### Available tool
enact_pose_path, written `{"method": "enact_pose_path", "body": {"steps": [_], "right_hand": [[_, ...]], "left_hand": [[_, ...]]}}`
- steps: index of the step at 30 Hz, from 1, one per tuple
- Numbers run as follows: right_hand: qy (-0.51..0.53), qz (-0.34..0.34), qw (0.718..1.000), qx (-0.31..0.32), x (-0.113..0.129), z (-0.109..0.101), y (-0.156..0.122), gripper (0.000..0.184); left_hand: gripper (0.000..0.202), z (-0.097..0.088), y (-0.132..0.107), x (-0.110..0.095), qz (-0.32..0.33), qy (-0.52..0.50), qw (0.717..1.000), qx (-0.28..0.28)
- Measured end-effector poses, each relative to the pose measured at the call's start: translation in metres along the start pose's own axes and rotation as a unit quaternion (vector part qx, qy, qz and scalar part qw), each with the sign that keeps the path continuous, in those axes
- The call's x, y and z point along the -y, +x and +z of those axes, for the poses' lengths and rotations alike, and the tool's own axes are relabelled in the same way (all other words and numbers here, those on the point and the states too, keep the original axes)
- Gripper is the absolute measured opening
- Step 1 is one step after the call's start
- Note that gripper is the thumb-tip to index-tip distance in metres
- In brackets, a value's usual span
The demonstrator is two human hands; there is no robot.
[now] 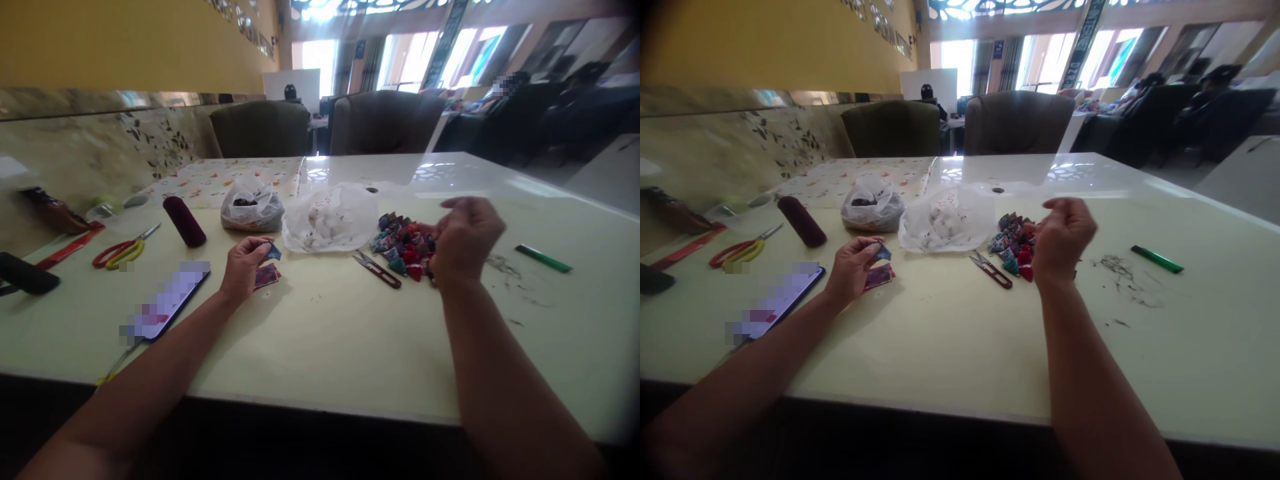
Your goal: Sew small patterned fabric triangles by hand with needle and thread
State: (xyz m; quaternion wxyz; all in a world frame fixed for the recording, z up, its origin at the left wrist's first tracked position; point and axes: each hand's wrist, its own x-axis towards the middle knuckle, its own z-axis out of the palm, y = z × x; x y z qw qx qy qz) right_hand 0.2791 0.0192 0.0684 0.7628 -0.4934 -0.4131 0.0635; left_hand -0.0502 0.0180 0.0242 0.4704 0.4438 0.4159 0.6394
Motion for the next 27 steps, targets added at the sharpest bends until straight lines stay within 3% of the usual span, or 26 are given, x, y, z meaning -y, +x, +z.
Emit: {"method": "enact_pose_path", "body": {"steps": [4,8,11,15,19,21,27], "right_hand": [[0.019,0.060,0.983,0.170,0.002,0.020,-0.030,0.011],[0.055,0.090,0.924,0.368,0.016,0.036,-0.077,0.016],[0.025,0.043,0.889,0.455,0.027,0.039,-0.105,0.014],[-0.032,-0.055,0.887,0.458,0.034,0.037,-0.121,0.011],[-0.038,-0.003,0.884,0.466,0.034,0.037,-0.121,0.015],[-0.048,-0.008,0.882,0.469,0.033,0.037,-0.121,0.015],[-0.125,-0.157,0.864,0.461,0.032,0.036,-0.124,0.012]], "left_hand": [[0.033,0.008,-0.014,-0.003,-0.100,-0.024,0.994,0.048],[0.029,0.013,-0.024,-0.001,-0.121,-0.040,0.987,0.095],[0.025,0.016,-0.030,-0.001,-0.132,-0.051,0.981,0.134],[0.025,0.019,-0.036,-0.004,-0.138,-0.041,0.977,0.156],[0.024,0.020,-0.037,-0.004,-0.138,-0.026,0.976,0.167],[0.024,0.021,-0.038,-0.003,-0.139,-0.021,0.976,0.167],[0.024,0.021,-0.040,-0.001,-0.141,-0.021,0.974,0.177]]}}
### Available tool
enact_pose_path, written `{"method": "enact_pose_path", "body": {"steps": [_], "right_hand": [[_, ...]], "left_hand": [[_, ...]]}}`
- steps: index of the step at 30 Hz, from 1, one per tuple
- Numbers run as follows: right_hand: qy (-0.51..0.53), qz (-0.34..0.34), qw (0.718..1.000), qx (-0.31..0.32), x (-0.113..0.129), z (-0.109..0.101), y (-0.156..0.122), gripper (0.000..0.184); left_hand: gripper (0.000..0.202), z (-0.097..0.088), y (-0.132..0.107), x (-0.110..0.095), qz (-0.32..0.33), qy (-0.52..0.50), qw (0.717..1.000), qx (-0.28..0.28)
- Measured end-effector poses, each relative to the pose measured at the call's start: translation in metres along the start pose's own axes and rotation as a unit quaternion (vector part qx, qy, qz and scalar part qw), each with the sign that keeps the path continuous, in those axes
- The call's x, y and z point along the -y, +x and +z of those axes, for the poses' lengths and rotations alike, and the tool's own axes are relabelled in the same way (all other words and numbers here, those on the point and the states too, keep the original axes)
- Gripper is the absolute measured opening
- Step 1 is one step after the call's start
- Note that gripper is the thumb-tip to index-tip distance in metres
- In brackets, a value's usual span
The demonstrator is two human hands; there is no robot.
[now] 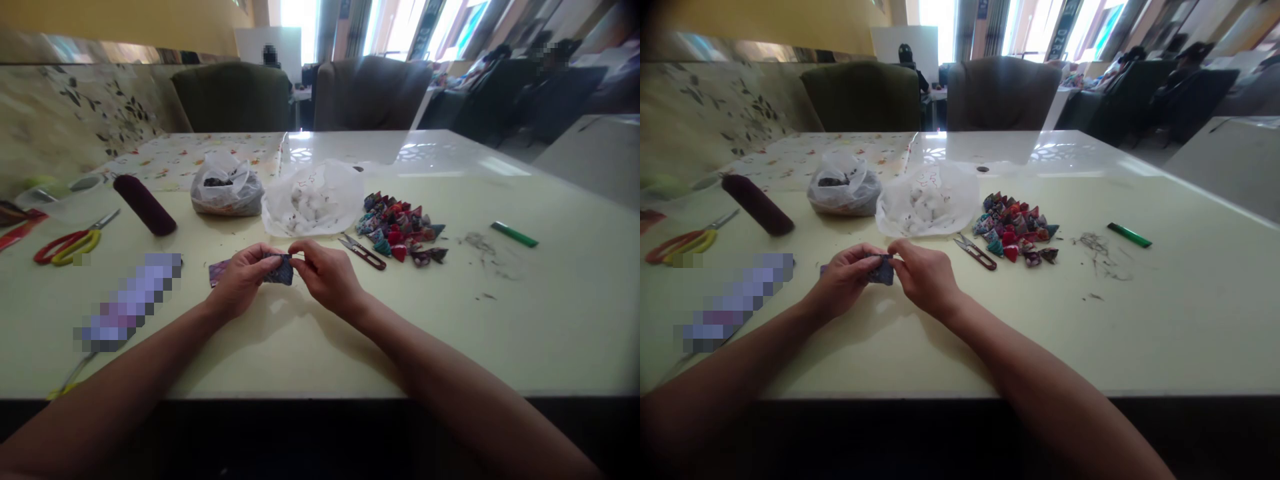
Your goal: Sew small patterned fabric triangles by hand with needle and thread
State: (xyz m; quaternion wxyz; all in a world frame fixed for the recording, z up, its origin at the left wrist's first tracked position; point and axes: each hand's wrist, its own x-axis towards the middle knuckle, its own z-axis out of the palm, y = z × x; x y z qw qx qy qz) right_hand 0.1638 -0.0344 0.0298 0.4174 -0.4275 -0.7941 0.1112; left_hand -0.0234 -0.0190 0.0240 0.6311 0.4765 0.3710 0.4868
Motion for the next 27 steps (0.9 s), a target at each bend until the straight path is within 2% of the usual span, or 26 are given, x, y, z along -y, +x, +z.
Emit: {"method": "enact_pose_path", "body": {"steps": [3,9,14,18,20,23,25,27], "right_hand": [[-0.050,-0.034,0.998,-0.003,0.0005,0.0010,-0.0018,0.015],[-0.102,-0.059,0.993,-0.029,0.0046,0.0010,-0.0042,0.019],[-0.138,-0.072,0.988,0.007,0.0047,0.0021,-0.0035,0.022],[-0.135,-0.065,0.989,0.006,0.0049,0.0042,-0.0043,0.023],[-0.084,-0.029,0.996,-0.014,0.0063,0.0047,-0.0043,0.020],[0.072,0.092,0.992,-0.040,0.0071,0.0049,-0.0022,0.013],[0.197,0.176,0.964,-0.032,0.0050,0.0055,0.0001,0.013],[0.293,0.231,0.928,-0.017,0.0012,0.0066,0.0022,0.017]], "left_hand": [[0.024,0.0009,-0.0006,0.0003,0.000,-0.001,1.000,-0.006],[0.022,0.0022,-0.0007,-0.0003,0.001,-0.006,1.000,-0.008],[0.020,0.0023,-0.0014,0.0014,0.005,-0.003,1.000,-0.005],[0.019,0.0042,-0.0031,0.0027,0.009,0.010,1.000,-0.009],[0.021,0.0056,-0.0040,0.0024,0.012,0.017,1.000,-0.014],[0.023,0.0062,-0.0048,0.0018,0.016,0.023,0.999,-0.029],[0.022,0.0053,-0.0046,0.0018,0.019,0.023,0.999,-0.037],[0.021,0.0038,-0.0039,0.0021,0.020,0.022,0.999,-0.042]]}}
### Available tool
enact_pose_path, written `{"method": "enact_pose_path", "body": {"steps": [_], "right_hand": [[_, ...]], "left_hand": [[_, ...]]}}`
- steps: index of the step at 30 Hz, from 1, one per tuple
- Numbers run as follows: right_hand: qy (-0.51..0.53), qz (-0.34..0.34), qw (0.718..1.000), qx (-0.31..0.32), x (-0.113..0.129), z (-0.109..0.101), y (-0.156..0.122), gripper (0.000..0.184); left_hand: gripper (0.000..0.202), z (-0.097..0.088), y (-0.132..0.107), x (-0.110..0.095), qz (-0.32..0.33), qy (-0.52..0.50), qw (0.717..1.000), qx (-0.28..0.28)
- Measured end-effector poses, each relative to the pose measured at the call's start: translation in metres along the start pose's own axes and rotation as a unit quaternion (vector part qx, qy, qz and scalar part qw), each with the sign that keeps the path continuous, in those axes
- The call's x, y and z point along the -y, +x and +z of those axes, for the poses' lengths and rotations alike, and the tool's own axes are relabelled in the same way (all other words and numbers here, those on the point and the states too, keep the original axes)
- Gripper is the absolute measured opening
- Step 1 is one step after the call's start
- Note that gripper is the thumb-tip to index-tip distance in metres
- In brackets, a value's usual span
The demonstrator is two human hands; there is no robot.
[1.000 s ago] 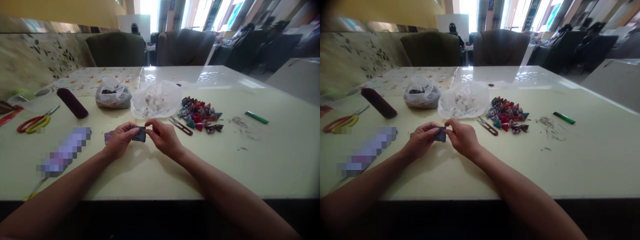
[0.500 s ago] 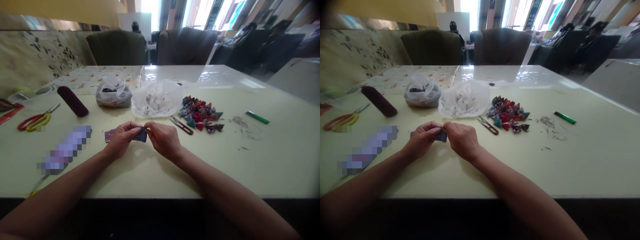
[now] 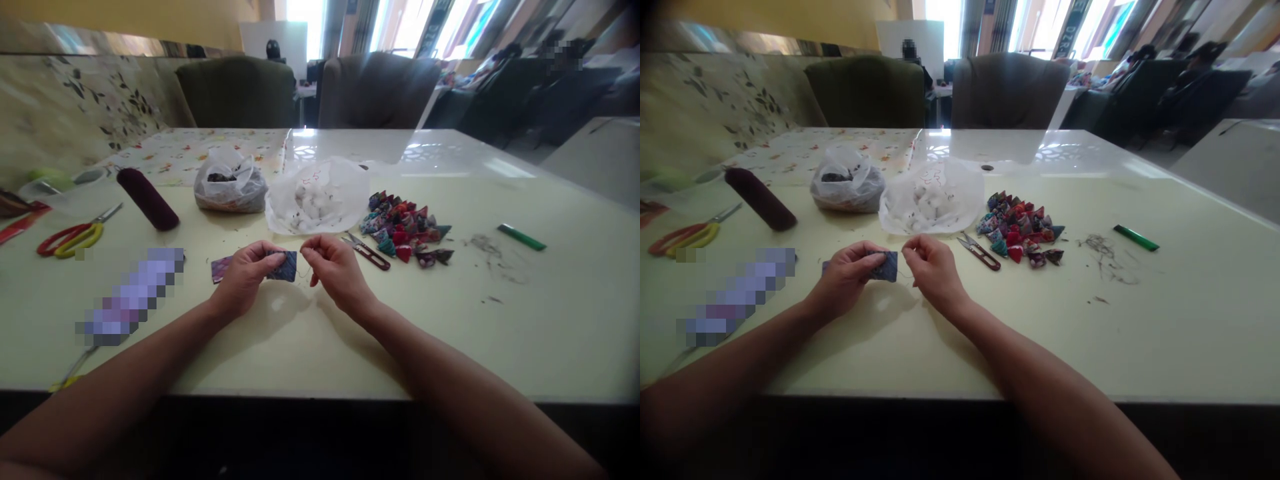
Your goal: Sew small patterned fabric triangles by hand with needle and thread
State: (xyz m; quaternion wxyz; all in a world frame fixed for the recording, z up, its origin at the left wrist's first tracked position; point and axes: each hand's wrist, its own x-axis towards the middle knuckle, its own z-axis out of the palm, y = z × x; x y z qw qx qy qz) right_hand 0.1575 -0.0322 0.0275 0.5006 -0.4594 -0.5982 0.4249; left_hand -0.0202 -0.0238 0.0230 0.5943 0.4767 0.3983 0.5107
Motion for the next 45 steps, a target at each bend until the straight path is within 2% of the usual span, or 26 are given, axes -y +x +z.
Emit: {"method": "enact_pose_path", "body": {"steps": [2,5,11,15,18,20,22,24,29,36,39,42,45], "right_hand": [[0.045,0.029,0.999,0.004,-0.003,-0.001,0.003,0.018],[0.054,0.022,0.998,0.001,-0.004,-0.002,0.004,0.022],[0.039,0.018,0.996,0.075,-0.002,0.001,0.000,0.022],[0.037,0.014,0.997,0.065,-0.002,0.000,0.001,0.021],[0.076,0.062,0.993,0.068,-0.001,-0.003,0.004,0.026],[0.116,0.118,0.980,0.112,0.001,-0.005,0.005,0.035],[0.137,0.160,0.964,0.164,0.004,-0.006,0.005,0.031],[0.141,0.169,0.957,0.191,0.006,-0.006,0.004,0.026],[0.143,0.114,0.967,0.178,0.010,-0.007,0.002,0.021],[0.064,0.084,0.992,0.069,0.005,-0.007,0.004,0.013],[-0.004,-0.007,1.000,0.019,0.005,-0.007,0.003,0.013],[-0.114,-0.134,0.984,-0.003,0.007,-0.007,0.001,0.017],[-0.156,-0.167,0.974,-0.003,0.006,-0.005,-0.001,0.013]], "left_hand": [[0.019,-0.001,0.001,0.001,-0.001,-0.002,1.000,-0.005],[0.019,-0.003,0.001,0.001,0.000,0.004,1.000,-0.005],[0.020,-0.004,-0.001,0.003,0.010,0.053,0.998,0.019],[0.020,-0.003,-0.001,0.003,0.003,0.052,0.999,0.008],[0.018,-0.004,0.003,0.001,0.006,0.040,0.999,-0.029],[0.018,-0.005,0.005,-0.001,0.016,0.036,0.998,-0.058],[0.017,-0.006,0.007,-0.003,0.028,0.035,0.996,-0.079],[0.017,-0.006,0.007,-0.005,0.036,0.039,0.994,-0.093],[0.018,-0.006,0.007,-0.005,0.043,0.054,0.992,-0.109],[0.022,-0.009,0.009,-0.002,0.049,0.080,0.991,-0.100],[0.022,-0.007,0.006,-0.003,0.058,0.082,0.991,-0.087],[0.022,-0.004,0.002,-0.004,0.059,0.082,0.992,-0.078],[0.020,-0.002,0.000,-0.004,0.054,0.099,0.992,-0.065]]}}
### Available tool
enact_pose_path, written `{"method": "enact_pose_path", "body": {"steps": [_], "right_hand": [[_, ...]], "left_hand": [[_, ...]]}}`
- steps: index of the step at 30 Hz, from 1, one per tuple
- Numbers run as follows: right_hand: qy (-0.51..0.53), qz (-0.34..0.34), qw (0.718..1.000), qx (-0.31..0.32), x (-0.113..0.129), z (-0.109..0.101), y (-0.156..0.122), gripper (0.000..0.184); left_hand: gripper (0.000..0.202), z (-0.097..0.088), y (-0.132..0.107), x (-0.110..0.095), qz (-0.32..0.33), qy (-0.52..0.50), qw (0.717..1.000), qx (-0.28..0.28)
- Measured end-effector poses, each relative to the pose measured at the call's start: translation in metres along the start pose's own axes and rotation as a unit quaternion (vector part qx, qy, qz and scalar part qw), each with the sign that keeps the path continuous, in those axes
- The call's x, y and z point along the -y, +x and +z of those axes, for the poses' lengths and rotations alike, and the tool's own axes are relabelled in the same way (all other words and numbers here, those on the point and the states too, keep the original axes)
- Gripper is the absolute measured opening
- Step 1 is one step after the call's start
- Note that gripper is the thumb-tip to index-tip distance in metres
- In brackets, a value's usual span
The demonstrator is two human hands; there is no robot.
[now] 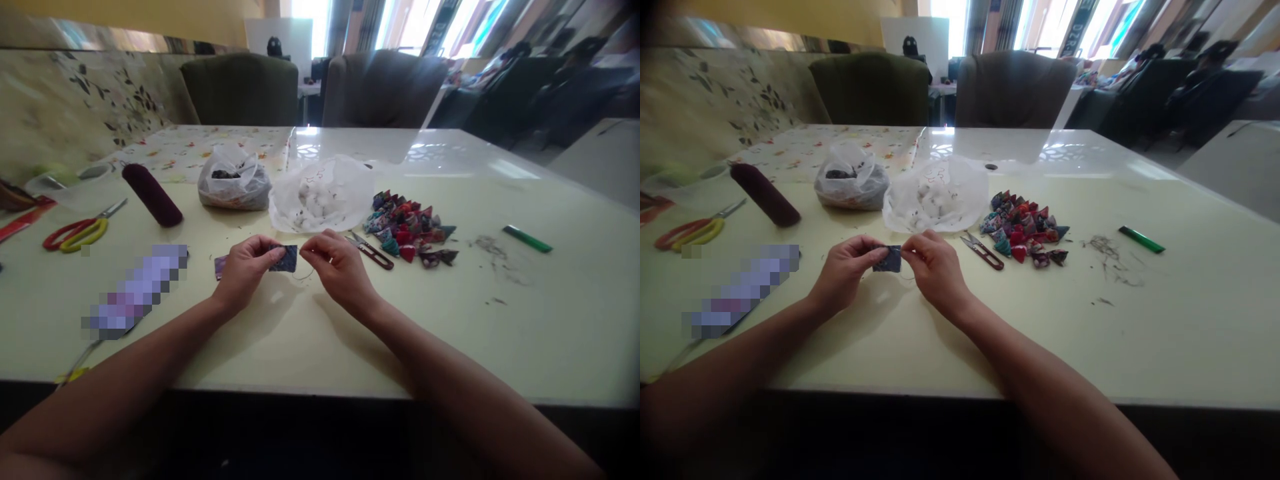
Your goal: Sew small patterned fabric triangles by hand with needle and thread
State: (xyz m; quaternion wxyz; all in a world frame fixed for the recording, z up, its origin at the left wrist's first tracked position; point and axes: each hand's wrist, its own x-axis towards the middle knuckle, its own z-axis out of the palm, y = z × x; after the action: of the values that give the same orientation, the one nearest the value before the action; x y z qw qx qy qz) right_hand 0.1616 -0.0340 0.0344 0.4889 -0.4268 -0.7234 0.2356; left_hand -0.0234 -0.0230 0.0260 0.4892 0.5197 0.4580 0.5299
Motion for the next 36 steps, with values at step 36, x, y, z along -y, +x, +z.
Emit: {"method": "enact_pose_path", "body": {"steps": [36], "right_hand": [[0.027,0.088,0.993,0.076,-0.0005,-0.0001,0.0023,0.009]], "left_hand": [[0.018,0.0007,-0.0045,-0.0059,0.041,0.087,0.994,0.060]]}}
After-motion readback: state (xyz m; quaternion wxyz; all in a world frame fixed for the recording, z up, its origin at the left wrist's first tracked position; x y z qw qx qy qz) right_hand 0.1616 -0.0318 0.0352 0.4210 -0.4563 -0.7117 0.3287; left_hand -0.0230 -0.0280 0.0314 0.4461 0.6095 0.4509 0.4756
